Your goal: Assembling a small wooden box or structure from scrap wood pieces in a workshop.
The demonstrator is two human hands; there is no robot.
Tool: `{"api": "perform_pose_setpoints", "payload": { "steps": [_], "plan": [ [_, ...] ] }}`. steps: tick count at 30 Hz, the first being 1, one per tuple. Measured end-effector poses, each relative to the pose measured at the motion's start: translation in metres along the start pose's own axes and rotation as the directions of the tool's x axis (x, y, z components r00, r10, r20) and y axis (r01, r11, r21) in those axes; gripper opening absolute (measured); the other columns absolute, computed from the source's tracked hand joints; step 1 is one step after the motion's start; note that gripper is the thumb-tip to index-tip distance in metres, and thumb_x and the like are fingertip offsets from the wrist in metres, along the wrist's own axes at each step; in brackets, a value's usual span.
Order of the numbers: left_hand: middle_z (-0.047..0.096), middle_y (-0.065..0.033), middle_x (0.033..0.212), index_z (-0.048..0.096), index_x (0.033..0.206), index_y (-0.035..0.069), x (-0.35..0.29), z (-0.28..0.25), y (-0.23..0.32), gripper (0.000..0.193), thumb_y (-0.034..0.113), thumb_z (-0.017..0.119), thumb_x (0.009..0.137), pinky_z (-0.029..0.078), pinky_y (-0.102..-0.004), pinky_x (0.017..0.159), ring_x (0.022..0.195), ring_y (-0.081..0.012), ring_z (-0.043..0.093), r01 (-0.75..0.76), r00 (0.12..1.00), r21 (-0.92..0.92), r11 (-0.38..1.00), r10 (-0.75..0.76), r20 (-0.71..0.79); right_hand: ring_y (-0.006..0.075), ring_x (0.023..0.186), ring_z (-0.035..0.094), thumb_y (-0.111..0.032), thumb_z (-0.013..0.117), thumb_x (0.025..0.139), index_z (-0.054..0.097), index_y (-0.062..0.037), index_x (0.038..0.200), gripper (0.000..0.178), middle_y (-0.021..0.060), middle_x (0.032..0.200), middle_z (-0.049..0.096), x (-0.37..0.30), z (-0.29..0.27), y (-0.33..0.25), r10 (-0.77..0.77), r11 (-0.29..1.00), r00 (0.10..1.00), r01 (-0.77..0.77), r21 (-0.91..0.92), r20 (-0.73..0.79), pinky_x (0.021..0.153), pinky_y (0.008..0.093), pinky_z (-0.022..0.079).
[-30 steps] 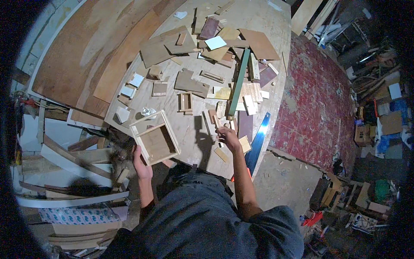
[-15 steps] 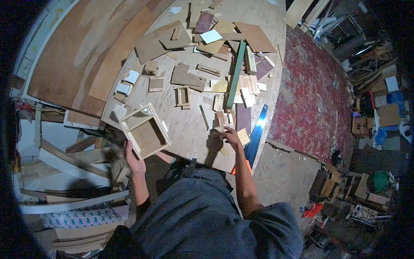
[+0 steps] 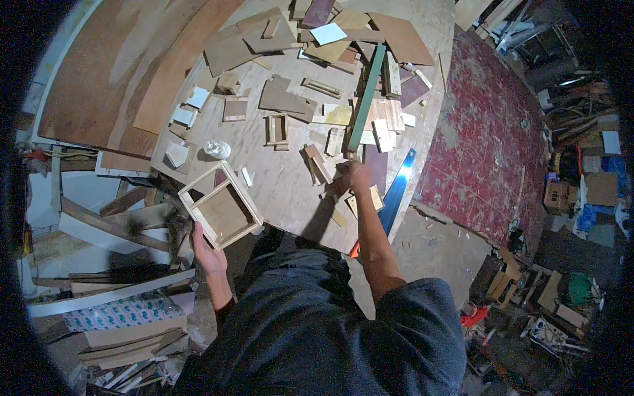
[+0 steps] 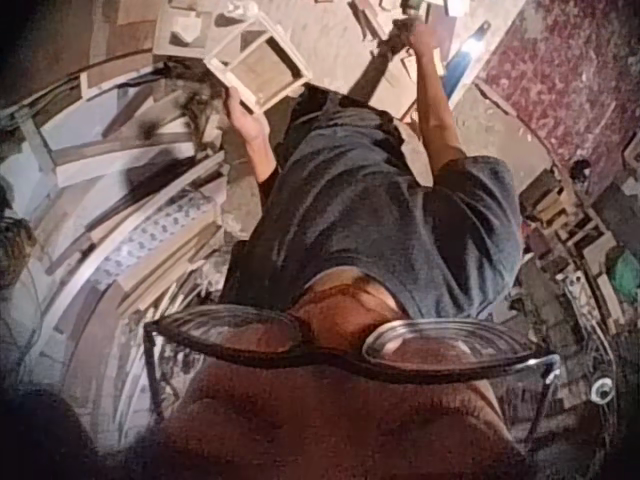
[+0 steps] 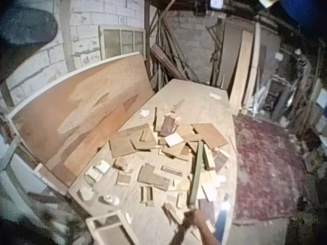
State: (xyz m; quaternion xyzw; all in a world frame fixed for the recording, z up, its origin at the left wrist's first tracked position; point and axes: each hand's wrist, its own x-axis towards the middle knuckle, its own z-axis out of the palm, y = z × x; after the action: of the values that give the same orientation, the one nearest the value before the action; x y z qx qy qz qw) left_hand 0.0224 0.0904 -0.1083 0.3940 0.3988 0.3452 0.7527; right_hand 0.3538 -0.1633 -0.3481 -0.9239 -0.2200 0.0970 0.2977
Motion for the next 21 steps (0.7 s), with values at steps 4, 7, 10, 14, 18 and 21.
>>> {"api": "perform_pose_setpoints", "payload": {
  "steps": [4, 7, 10, 14, 18, 21],
  "plan": [
    [0.056, -0.0109, 0.132, 0.048, 0.135, -0.001, -0.001, 0.003, 0.005, 0.046, 0.029, 0.048, 0.1, 0.038, -0.0378, 0.105, 0.122, -0.0228, 0.052, 0.01, 1.0, 0.031, 0.999, -0.01, -0.007, 0.0358, 0.081, 0.066, -0.018, 0.067, 0.079, 0.071, -0.0106, 0.097, 0.019, 0.0176, 0.087, 0.068, -0.05, 0.006, -0.009, -0.07, 0.987, 0.997, 0.074, -0.144, 0.035, 0.071, 0.045, 0.053],
    [0.056, -0.0106, 0.13, 0.049, 0.133, -0.001, 0.008, 0.013, 0.005, 0.042, 0.026, 0.048, 0.101, 0.038, -0.0369, 0.104, 0.121, -0.0216, 0.052, 0.024, 1.0, 0.046, 0.999, -0.025, 0.007, 0.0363, 0.087, 0.065, -0.023, 0.072, 0.075, 0.065, -0.0112, 0.101, 0.03, 0.0173, 0.092, 0.064, -0.074, 0.017, 0.013, 0.081, 0.981, 0.996, -0.077, -0.177, 0.02, 0.072, 0.0472, 0.052],
    [0.057, -0.0105, 0.128, 0.05, 0.132, -0.001, 0.013, 0.022, 0.009, 0.04, 0.024, 0.048, 0.101, 0.038, -0.0352, 0.103, 0.119, -0.0204, 0.053, 0.022, 0.997, 0.037, 0.999, -0.025, 0.076, 0.0343, 0.096, 0.063, -0.023, 0.075, 0.07, 0.057, -0.0127, 0.112, 0.047, 0.0126, 0.105, 0.062, -0.083, 0.02, -0.005, 0.07, 0.958, 0.995, -0.085, -0.274, -0.065, 0.083, 0.0488, 0.05],
    [0.059, -0.01, 0.124, 0.051, 0.13, -0.002, 0.014, 0.035, 0.011, 0.039, 0.022, 0.049, 0.099, 0.038, -0.0332, 0.102, 0.116, -0.0197, 0.054, -0.034, 0.977, 0.051, 0.998, 0.022, 0.21, 0.0361, 0.094, 0.065, -0.031, 0.075, 0.07, 0.049, -0.0127, 0.12, 0.059, 0.0146, 0.101, 0.066, -0.085, 0.018, -0.05, 0.269, 0.941, 0.963, -0.266, -0.209, -0.014, 0.08, 0.0575, 0.045],
    [0.058, -0.0099, 0.125, 0.051, 0.132, -0.002, 0.011, 0.054, 0.01, 0.041, 0.021, 0.049, 0.098, 0.039, -0.0333, 0.101, 0.116, -0.0193, 0.054, 0.012, 0.964, 0.045, 0.999, -0.023, 0.266, 0.039, 0.083, 0.068, -0.025, 0.075, 0.069, 0.04, -0.0057, 0.123, 0.067, 0.0164, 0.093, 0.07, -0.086, 0.037, -0.036, 0.497, 0.864, 0.867, -0.499, -0.061, -0.044, 0.076, 0.0644, 0.041],
    [0.058, -0.0101, 0.125, 0.051, 0.132, -0.002, 0.012, 0.047, 0.005, 0.041, 0.02, 0.049, 0.098, 0.039, -0.0332, 0.101, 0.117, -0.0193, 0.054, 0.006, 0.96, 0.053, 0.999, -0.021, 0.278, 0.0374, 0.084, 0.068, -0.022, 0.074, 0.07, 0.04, -0.0036, 0.12, 0.063, 0.0162, 0.093, 0.07, -0.092, 0.04, -0.061, 0.373, 0.919, 0.914, -0.388, -0.074, -0.16, 0.076, 0.065, 0.04]
  ]
}}
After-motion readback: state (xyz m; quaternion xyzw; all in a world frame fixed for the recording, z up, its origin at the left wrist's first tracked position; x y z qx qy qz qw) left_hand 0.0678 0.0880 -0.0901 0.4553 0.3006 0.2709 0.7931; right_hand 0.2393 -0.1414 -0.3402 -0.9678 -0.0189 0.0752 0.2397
